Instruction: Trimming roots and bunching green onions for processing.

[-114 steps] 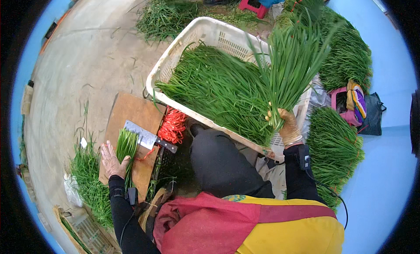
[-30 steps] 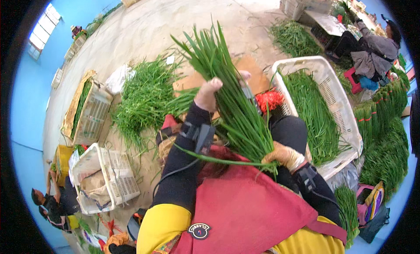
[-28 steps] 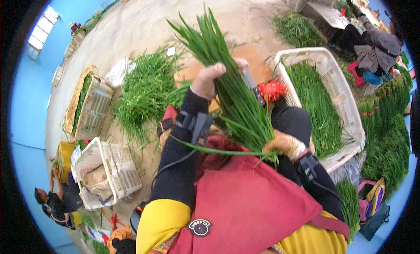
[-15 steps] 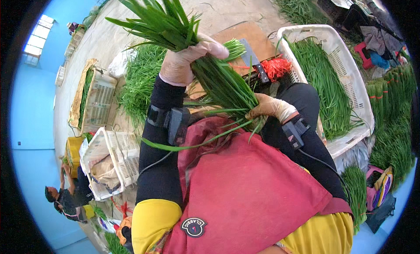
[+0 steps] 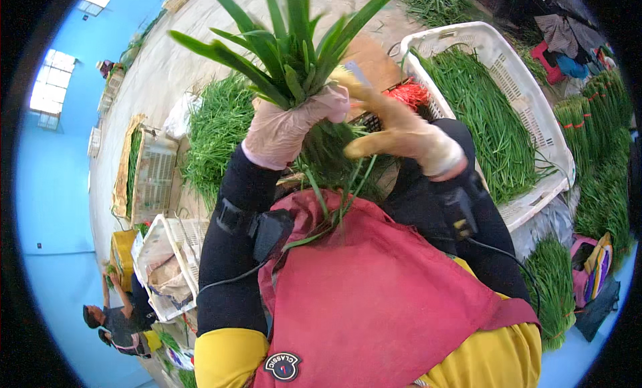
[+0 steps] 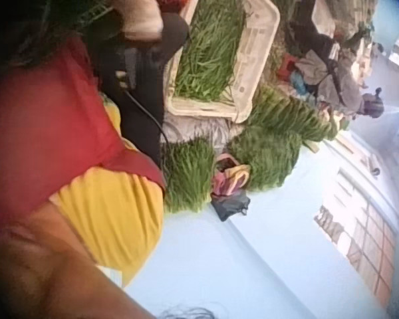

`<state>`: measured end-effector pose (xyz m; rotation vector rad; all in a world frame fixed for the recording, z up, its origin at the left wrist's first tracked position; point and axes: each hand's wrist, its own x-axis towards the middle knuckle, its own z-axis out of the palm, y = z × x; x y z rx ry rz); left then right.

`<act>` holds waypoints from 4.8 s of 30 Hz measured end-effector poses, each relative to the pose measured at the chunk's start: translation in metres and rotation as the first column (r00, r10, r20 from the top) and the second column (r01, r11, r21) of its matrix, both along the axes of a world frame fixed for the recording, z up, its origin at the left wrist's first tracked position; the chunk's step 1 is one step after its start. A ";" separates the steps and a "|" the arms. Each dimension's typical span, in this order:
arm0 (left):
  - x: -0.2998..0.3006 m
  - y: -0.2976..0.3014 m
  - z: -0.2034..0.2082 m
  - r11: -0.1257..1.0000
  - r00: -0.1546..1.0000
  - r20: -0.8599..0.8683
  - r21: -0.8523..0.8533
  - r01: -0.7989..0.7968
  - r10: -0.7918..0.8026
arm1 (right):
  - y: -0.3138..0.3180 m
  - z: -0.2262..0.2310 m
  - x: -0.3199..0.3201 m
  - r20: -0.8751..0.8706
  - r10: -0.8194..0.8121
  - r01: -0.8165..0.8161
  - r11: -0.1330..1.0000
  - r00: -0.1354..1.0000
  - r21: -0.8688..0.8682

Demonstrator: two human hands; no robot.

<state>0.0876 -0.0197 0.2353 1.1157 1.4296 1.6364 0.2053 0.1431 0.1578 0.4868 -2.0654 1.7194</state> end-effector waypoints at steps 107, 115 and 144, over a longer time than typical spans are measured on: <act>-0.081 -0.092 0.091 0.755 0.982 0.039 0.634 -0.168 0.185 | -0.039 -0.076 -0.033 0.317 0.276 -0.023 0.785 0.907 -0.619; -0.095 -0.155 -0.017 0.451 0.476 0.633 0.215 -0.866 0.611 | -0.005 -0.086 -0.010 0.490 0.323 0.106 0.740 0.810 -0.664; -0.108 -0.293 -0.195 0.290 0.156 0.754 -0.048 -0.956 0.638 | -0.104 -0.147 -0.075 0.766 0.156 -0.139 0.986 0.624 -0.087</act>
